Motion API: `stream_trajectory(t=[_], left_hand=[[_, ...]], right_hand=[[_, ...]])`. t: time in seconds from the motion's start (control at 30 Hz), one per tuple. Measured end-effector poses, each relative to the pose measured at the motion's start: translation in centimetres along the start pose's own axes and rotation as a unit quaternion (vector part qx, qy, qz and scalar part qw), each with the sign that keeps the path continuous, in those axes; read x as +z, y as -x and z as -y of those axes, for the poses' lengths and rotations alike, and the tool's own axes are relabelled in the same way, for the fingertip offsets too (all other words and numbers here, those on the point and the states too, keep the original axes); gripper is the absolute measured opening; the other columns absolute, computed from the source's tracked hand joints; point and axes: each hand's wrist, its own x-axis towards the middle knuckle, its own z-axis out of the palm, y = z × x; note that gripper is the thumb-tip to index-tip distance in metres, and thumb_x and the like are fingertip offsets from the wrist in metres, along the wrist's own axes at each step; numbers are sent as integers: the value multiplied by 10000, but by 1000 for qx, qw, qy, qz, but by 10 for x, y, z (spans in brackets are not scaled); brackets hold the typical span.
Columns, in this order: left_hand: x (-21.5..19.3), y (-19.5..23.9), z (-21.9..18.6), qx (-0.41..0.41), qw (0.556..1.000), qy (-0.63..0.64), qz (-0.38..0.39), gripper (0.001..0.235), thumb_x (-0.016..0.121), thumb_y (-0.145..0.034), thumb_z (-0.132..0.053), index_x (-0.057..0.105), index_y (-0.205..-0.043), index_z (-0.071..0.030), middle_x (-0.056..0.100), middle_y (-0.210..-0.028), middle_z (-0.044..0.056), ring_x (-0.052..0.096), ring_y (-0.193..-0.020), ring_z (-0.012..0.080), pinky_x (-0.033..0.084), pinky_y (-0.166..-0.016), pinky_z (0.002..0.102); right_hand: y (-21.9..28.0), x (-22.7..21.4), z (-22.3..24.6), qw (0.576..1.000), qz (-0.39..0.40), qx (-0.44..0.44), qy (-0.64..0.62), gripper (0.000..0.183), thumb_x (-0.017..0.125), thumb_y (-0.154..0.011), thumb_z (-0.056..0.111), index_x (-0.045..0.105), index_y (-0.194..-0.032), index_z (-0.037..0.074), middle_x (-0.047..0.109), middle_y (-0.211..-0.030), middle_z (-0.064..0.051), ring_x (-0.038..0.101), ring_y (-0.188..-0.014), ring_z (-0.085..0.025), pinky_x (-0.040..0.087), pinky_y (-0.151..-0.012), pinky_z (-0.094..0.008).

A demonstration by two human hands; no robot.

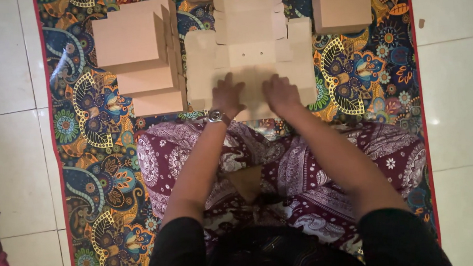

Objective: Folding flat cardboard templates into small rectangular boxes and stacking them on the floor.

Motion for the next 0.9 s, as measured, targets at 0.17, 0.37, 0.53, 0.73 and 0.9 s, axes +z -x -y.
stream_trajectory(t=[0.17, 0.37, 0.53, 0.73, 0.9], left_hand=[[42, -23, 9, 1, 995, 89, -50, 820, 930, -662, -409, 613, -1399, -239, 564, -1204, 100, 678, -1039, 328, 572, -910, 422], [45, -29, 40, 99, 836, 533, -83, 457, 856, -731, -122, 764, -1178, -97, 740, -1192, 165, 690, -1113, 375, 499, -1035, 410], [-52, 45, 36, 51, 851, 522, 34, 265, 642, -867, -183, 772, -1061, -57, 737, -1145, 182, 680, -1062, 336, 508, -1000, 452], [11, 2, 72, -102, 948, 302, 2, 266, 732, -838, -390, 765, -993, -177, 739, -788, 81, 749, -795, 254, 585, -742, 368], [99, -46, 88, -74, 963, 249, -75, 351, 699, -837, -362, 725, -1143, -193, 746, -1065, 124, 695, -1091, 344, 571, -938, 468]], right_hand=[[-2, 2, -17, 970, 30, -13, -242, 766, 795, -826, 145, 416, -1483, 41, 355, -1396, -330, 581, -1153, -623, 539, -985, -607], [-3, -17, -35, 858, 40, 110, -499, 539, 709, -959, 365, 594, -1404, 83, 673, -1173, -228, 685, -737, -258, 536, -524, -319], [12, -49, -71, 861, 94, 72, -495, 333, 589, -1014, 289, 668, -1217, 37, 716, -875, -145, 628, -562, -141, 501, -397, -200], [0, -29, -108, 951, 94, 64, -289, 230, 676, -897, 266, 753, -1007, 78, 739, -769, -159, 710, -656, -255, 600, -511, -366], [-26, 9, -117, 990, 65, 48, -120, 387, 606, -828, 252, 783, -1157, 150, 773, -1117, -149, 704, -1129, -352, 545, -1007, -449]])
